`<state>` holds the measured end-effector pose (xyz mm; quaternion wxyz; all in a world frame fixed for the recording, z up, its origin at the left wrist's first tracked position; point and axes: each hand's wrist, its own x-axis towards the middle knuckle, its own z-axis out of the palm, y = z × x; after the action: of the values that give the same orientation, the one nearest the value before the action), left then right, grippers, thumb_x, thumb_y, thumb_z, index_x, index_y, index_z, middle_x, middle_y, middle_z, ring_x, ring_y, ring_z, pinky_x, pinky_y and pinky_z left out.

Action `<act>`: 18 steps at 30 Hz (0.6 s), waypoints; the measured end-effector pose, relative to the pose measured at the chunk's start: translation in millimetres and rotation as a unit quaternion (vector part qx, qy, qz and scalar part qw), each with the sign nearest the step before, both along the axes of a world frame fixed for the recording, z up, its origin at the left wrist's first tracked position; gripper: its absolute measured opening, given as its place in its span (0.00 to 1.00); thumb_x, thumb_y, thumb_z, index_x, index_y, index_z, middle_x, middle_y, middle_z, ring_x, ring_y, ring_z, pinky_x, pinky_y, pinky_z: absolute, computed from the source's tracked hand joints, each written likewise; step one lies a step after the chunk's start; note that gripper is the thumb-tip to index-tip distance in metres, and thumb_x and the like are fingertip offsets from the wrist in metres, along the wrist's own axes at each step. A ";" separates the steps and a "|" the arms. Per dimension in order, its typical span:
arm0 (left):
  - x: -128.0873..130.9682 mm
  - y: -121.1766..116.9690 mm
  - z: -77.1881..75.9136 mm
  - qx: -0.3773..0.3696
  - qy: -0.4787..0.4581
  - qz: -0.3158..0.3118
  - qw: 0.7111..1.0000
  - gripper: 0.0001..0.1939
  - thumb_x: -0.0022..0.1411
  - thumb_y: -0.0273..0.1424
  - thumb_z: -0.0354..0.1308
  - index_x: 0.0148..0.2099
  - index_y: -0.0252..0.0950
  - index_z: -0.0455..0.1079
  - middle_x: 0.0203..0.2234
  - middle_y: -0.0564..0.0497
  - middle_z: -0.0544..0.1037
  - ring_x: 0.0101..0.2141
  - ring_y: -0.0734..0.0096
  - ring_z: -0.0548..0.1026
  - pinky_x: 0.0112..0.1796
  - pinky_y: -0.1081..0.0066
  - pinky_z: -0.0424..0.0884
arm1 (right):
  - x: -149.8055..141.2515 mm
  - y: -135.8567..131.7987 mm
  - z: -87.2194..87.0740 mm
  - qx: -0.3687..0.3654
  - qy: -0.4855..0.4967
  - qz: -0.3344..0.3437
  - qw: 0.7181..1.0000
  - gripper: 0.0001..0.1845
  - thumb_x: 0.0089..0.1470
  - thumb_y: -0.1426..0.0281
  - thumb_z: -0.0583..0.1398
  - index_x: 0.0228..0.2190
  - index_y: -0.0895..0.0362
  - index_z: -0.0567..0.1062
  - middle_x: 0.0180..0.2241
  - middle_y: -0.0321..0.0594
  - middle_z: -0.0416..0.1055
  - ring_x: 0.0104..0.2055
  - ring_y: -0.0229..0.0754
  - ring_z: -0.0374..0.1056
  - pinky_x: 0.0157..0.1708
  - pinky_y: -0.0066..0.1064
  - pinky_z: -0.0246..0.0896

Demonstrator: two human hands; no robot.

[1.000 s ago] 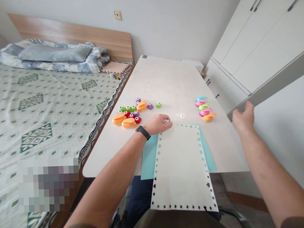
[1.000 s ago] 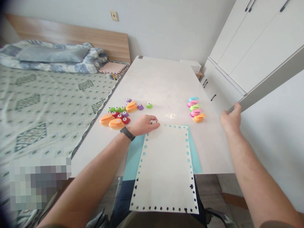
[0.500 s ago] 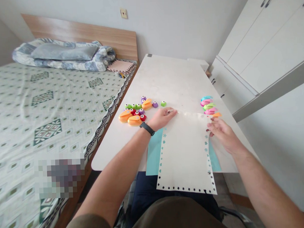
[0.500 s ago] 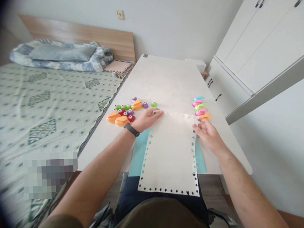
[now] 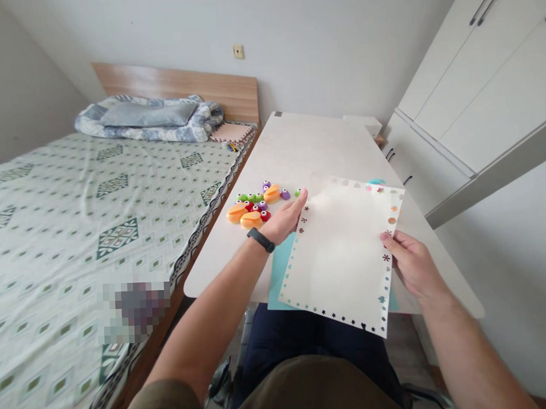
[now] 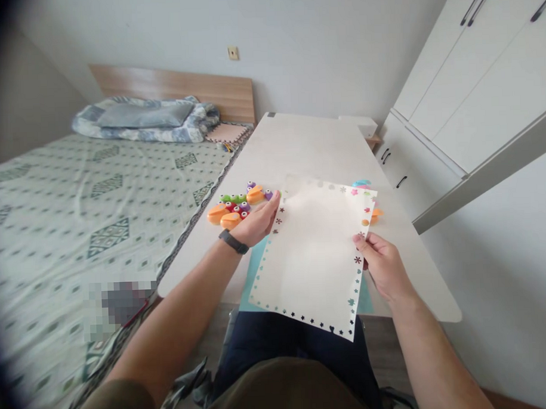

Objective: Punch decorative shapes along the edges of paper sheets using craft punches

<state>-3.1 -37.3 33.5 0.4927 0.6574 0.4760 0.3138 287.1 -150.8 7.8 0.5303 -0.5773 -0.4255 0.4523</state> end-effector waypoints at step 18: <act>-60.6 -133.8 -26.3 -0.209 -0.183 0.019 0.960 0.26 0.63 0.55 0.57 0.41 0.33 0.73 0.29 0.48 0.79 0.26 0.72 0.75 0.26 0.75 0.68 | -36.0 -11.6 -8.9 0.035 0.047 0.036 0.998 0.12 0.55 0.57 0.68 0.33 0.52 0.77 0.27 0.35 0.72 0.25 0.39 0.65 0.24 0.31 0.61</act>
<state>-63.7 -171.1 7.2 0.6918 0.4618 0.4455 0.3313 251.1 -162.4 -1.1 0.5532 -0.5209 -0.4361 0.4821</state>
